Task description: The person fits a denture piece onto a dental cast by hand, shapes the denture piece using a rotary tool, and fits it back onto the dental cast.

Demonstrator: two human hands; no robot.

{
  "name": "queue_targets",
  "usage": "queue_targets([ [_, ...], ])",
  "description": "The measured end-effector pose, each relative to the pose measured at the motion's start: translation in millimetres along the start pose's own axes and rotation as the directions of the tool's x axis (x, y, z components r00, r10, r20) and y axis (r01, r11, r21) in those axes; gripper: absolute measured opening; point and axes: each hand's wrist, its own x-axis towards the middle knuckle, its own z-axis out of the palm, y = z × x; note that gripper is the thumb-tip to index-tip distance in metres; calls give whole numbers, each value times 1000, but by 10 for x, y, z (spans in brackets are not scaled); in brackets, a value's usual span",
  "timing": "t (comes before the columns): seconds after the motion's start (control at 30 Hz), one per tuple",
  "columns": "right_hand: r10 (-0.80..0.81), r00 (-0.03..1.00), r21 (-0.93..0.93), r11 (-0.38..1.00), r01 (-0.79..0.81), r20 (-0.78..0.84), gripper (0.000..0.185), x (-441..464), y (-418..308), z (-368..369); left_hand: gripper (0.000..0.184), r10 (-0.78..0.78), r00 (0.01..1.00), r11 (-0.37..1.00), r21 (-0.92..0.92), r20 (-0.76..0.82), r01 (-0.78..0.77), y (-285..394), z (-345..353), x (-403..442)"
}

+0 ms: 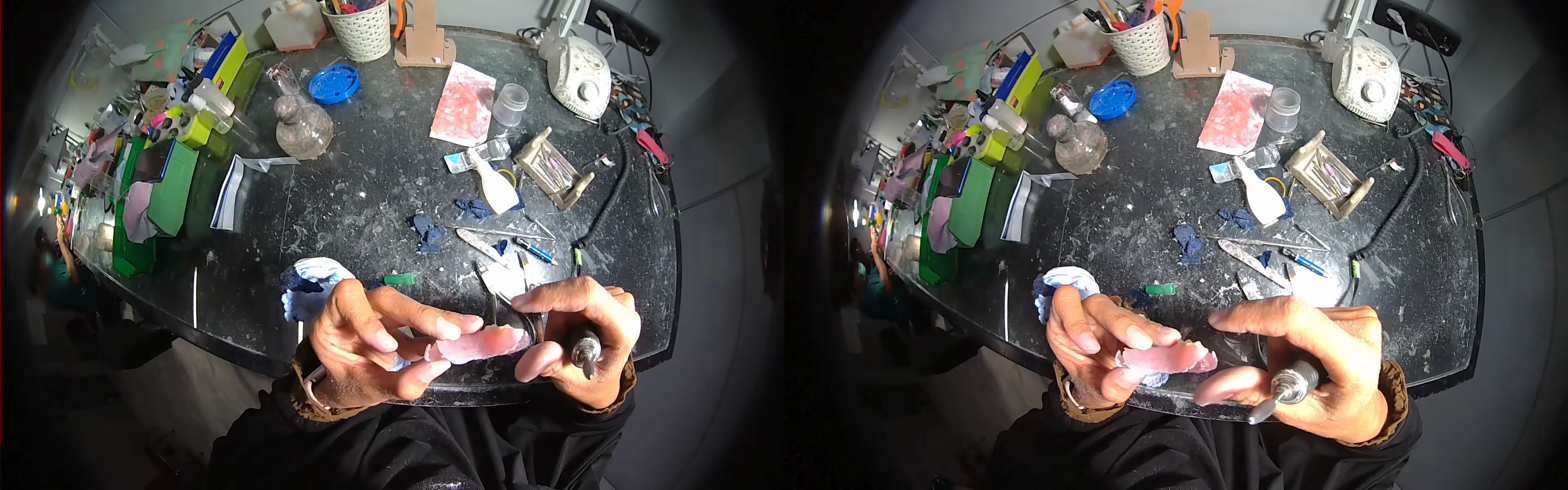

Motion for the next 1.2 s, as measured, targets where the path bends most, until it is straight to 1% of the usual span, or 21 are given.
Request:
queue_targets([
  [0.1, 27, 996, 29, 999, -30, 84, 54, 5, -29, -55, 38, 7, 999, 999, 35, 35, -9, 10, -18, -8],
  [0.2, 26, 990, 62, 997, -35, 136, 51, 22, -61, -60, 32, 25, 976, 998, 57, 215, -39, 8, -47, 35],
  [0.23, 18, 992, 48, 999, -25, 124, 48, 16, -54, -52, 33, 20, 970, 975, 211, 241, -73, 30, -38, 22],
  [0.3, -9, 993, 30, 1000, 6, 115, 43, 6, -15, -5, 33, 106, 969, 943, 288, 222, -169, -36, -32, -52],
  [0.33, -50, 993, 32, 998, 47, 111, 35, 10, 19, 0, 34, 115, 959, 850, 474, 261, -231, 2, -43, -40],
  [0.43, 129, 978, 21, 991, -134, 164, 34, 14, -72, -4, 34, -15, 905, 702, 649, 426, -294, 183, -73, 9],
  [0.47, 102, 985, 12, 994, -105, 142, 33, 10, -53, 25, 41, -130, 889, 605, 745, 440, -280, 290, 15, 39],
  [0.53, 63, 996, 42, 997, -66, 70, 32, -8, 28, 106, 31, 69, 838, 466, 725, 542, -507, 506, -56, -58],
  [0.6, 82, 996, -13, 997, -81, 35, 28, 0, 18, 115, 24, 326, 805, 267, 768, 497, -582, 714, -223, -210],
  [0.67, 124, 991, -4, 992, -125, -47, 28, -15, 16, 189, 42, 484, 857, 200, 931, 177, -305, 807, -253, -212],
  [0.7, 145, 986, 1, 989, -146, -88, 27, -26, 20, 230, 52, 491, 870, 255, 962, -45, -94, 847, -267, -133],
  [0.73, 102, 992, -32, 994, -104, -80, 27, -35, 34, 250, 60, 294, 940, 392, 919, -173, 47, 936, -345, -118],
  [0.77, 75, 992, -32, 996, -78, -97, 27, -37, 39, 296, 65, 150, 923, 564, 798, -355, 215, 901, -384, -99],
  [0.83, 25, 991, -33, 999, -29, -129, 27, -33, 15, 400, 65, -29, 900, 683, 648, -436, 336, 852, -423, -102],
  [0.87, 86, 992, -107, 990, -96, -91, 27, -21, -87, 389, 62, 39, 951, 570, 789, -307, 231, 838, -459, -111],
  [0.9, 46, 994, -125, 991, -58, -98, 28, -5, -110, 422, 59, 84, 983, 435, 893, -163, 111, 830, -493, -121],
  [0.93, 5, 994, -142, 990, -20, -106, 28, 12, -121, 460, 49, 115, 993, 206, 978, -20, -4, 877, -540, -130],
  [0.97, -37, 993, -159, 987, 19, -111, 29, 25, -120, 491, 40, 226, 974, 127, 991, 11, -41, 855, -504, -120],
  [1.03, -80, 988, -164, 985, 58, -130, 31, 23, -96, 536, 31, 237, 968, 37, 995, 81, -93, 887, -459, -75],
  [1.17, -28, 989, -186, 983, 1, -143, 31, 28, -157, 586, 20, 258, 966, 191, 979, 24, -75, 852, -453, -56],
  [1.2, -13, 989, -194, 981, -16, -148, 30, 28, -168, 594, 18, 263, 964, 302, 952, -42, -41, 853, -464, -73],
])
